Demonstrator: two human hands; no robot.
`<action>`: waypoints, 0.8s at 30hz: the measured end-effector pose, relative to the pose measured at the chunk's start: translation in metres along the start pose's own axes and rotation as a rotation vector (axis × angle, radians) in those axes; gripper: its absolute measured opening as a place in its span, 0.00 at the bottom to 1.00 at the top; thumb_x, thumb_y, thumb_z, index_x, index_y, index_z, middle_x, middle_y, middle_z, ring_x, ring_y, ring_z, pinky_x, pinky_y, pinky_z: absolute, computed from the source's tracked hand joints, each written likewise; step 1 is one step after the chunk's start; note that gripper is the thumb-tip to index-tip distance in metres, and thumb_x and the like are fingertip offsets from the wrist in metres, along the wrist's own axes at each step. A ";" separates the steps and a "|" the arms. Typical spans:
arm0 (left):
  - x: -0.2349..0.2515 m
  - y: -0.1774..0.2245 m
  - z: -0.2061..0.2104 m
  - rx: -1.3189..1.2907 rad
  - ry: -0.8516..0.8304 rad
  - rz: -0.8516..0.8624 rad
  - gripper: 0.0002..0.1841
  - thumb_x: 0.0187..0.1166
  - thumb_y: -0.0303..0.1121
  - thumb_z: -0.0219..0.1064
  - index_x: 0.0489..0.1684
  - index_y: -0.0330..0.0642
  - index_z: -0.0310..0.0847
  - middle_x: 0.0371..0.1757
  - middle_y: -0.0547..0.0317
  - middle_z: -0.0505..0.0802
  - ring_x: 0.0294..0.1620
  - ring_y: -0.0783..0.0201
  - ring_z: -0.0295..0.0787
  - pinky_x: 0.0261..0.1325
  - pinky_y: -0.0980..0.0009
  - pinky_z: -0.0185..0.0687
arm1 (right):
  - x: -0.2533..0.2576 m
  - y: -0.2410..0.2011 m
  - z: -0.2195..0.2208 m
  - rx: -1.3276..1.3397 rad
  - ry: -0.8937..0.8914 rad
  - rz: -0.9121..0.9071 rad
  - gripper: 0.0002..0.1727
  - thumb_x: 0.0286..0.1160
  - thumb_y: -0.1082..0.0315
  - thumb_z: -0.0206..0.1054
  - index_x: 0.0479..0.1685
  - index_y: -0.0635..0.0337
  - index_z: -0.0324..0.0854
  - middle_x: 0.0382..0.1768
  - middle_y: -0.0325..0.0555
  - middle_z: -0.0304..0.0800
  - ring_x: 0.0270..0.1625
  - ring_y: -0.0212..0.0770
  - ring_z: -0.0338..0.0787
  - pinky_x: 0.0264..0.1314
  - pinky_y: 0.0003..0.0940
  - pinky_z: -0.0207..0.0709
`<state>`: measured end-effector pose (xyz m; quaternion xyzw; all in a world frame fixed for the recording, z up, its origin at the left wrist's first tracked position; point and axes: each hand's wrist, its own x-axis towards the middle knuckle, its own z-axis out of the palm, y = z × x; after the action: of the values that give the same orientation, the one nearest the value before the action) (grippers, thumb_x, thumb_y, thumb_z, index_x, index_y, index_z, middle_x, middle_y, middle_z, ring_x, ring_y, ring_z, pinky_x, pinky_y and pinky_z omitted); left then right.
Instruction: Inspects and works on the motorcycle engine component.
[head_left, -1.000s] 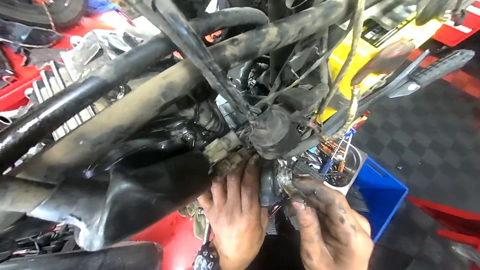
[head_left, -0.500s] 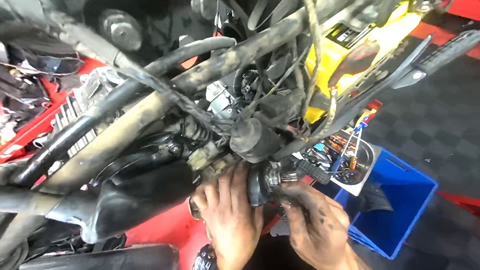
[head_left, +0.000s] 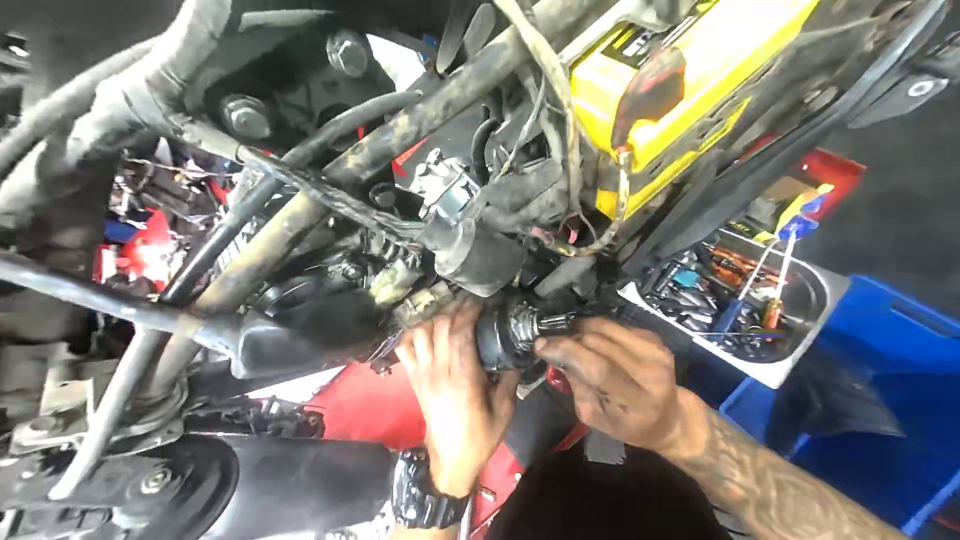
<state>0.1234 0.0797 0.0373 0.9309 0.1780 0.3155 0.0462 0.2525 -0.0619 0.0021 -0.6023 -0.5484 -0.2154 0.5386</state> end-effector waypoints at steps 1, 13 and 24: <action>0.000 0.000 0.000 0.000 -0.003 0.000 0.33 0.64 0.49 0.76 0.69 0.39 0.80 0.68 0.49 0.87 0.68 0.51 0.78 0.73 0.49 0.62 | 0.000 0.002 -0.001 0.015 -0.004 -0.014 0.13 0.79 0.72 0.62 0.56 0.58 0.88 0.30 0.44 0.88 0.37 0.40 0.89 0.40 0.33 0.85; -0.001 0.002 -0.003 -0.044 -0.025 -0.025 0.35 0.63 0.47 0.77 0.71 0.40 0.80 0.71 0.50 0.86 0.73 0.51 0.77 0.77 0.48 0.63 | 0.027 0.027 -0.028 0.066 -0.247 -0.251 0.14 0.80 0.73 0.61 0.58 0.60 0.88 0.31 0.46 0.90 0.40 0.44 0.91 0.45 0.38 0.85; 0.005 0.003 -0.006 -0.046 -0.048 -0.011 0.37 0.63 0.48 0.79 0.74 0.39 0.78 0.73 0.51 0.86 0.73 0.51 0.79 0.76 0.47 0.66 | 0.043 0.040 -0.042 0.019 -0.388 -0.419 0.17 0.79 0.77 0.58 0.60 0.63 0.87 0.33 0.50 0.89 0.41 0.51 0.89 0.42 0.42 0.83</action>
<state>0.1241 0.0780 0.0454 0.9359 0.1747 0.2969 0.0737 0.3151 -0.0731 0.0356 -0.5008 -0.7556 -0.1976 0.3732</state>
